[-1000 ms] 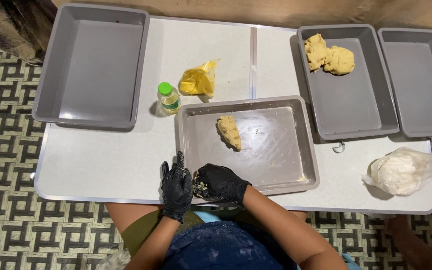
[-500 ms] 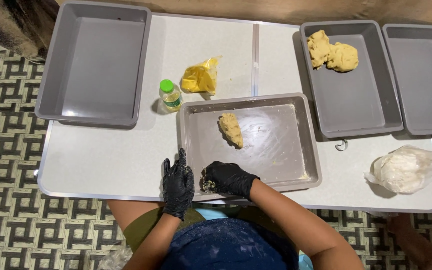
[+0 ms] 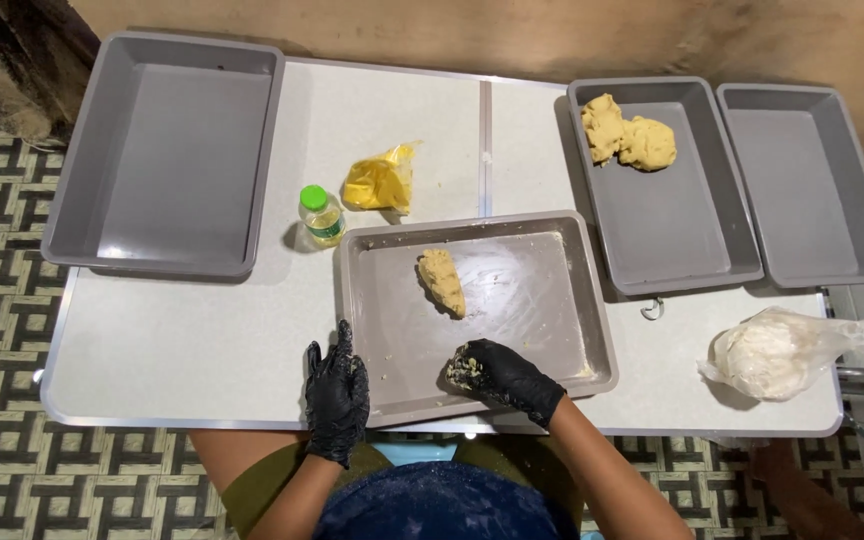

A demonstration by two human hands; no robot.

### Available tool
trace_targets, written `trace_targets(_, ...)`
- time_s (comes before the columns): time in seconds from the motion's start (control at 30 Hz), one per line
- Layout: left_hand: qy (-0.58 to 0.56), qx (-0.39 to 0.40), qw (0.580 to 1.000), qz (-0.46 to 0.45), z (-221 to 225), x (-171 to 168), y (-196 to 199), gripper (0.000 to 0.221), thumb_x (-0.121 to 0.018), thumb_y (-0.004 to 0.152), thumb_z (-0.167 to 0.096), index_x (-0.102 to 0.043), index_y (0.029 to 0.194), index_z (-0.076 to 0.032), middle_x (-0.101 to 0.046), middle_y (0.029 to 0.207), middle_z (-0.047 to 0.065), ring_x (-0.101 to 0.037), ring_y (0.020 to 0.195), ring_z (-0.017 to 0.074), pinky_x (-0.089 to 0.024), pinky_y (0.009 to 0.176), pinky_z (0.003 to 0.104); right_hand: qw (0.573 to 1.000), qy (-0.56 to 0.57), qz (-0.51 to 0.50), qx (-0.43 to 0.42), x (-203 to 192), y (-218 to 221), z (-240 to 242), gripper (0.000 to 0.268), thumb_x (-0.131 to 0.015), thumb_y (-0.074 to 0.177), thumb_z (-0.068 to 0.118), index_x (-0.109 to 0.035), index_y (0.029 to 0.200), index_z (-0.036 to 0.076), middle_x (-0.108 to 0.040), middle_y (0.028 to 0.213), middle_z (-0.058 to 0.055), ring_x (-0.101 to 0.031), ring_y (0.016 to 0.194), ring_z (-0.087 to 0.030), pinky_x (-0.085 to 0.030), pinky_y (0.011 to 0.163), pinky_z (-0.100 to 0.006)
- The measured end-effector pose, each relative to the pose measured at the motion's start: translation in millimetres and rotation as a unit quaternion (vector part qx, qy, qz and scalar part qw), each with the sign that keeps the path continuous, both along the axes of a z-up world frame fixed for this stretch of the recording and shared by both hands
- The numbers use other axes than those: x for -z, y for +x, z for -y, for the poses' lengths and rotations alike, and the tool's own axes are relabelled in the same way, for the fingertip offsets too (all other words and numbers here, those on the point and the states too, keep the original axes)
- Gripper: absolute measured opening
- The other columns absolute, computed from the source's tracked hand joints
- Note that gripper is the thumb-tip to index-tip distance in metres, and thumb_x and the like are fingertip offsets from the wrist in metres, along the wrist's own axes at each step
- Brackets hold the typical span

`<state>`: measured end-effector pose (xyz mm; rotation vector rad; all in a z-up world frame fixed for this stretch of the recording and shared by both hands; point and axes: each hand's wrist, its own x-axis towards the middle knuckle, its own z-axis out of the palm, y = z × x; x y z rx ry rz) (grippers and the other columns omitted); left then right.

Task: Kneading a small batch of dough in a metal tray while occasionally adding liquid from a bottle.

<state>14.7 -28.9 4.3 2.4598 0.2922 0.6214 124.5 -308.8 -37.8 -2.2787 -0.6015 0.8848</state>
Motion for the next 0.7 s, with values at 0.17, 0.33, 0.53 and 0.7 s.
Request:
trace_targets(0.17,-0.044,0.037,0.998,0.011,-4,29,-2,0.054,-0.045,0.103,-0.015,-0.041,0.157,-0.007,-0.064,0.139,0.020,-0.065,0.121,0.0340,-0.025,0.127,0.056,0.932,0.269,-0.121,0.210,4,13,-7,0.015,-0.078,0.087,0.009,-0.077,0.102,0.007,-0.079,0.103,-0.007,-0.074,0.096,-0.019,-0.060,0.089,-0.033)
trace_targets(0.33,-0.043,0.045,0.998,0.016,-2,14,0,0.056,-0.044,0.103,-0.013,-0.039,0.158,-0.009,-0.070,0.126,0.021,-0.067,0.109,0.0395,-0.026,0.127,0.056,0.684,0.403,-0.422,0.437,37,18,-31,0.028,-0.064,0.095,0.017,-0.070,0.112,-0.004,-0.075,0.105,-0.021,-0.073,0.096,-0.032,-0.060,0.087,-0.040)
trace_targets(0.53,-0.057,0.037,0.998,0.014,-1,16,-3,0.054,-0.045,0.104,-0.015,-0.041,0.157,-0.010,-0.061,0.144,0.019,-0.059,0.131,0.0356,-0.025,0.127,0.056,0.974,0.046,0.017,0.220,-56,-7,-107,0.052,-0.069,0.083,0.053,-0.063,0.114,0.012,-0.070,0.105,-0.012,-0.068,0.098,-0.031,-0.054,0.082,-0.042)
trace_targets(0.7,-0.061,0.033,0.998,0.004,2,15,-6,0.055,-0.043,0.104,-0.018,-0.038,0.159,-0.014,-0.064,0.137,0.024,-0.064,0.120,0.0424,-0.024,0.129,0.055,0.953,0.011,0.269,-0.139,-33,-26,-128,0.053,-0.085,0.077,0.047,-0.064,0.117,0.019,-0.063,0.105,-0.014,-0.061,0.092,-0.036,-0.055,0.062,-0.050)
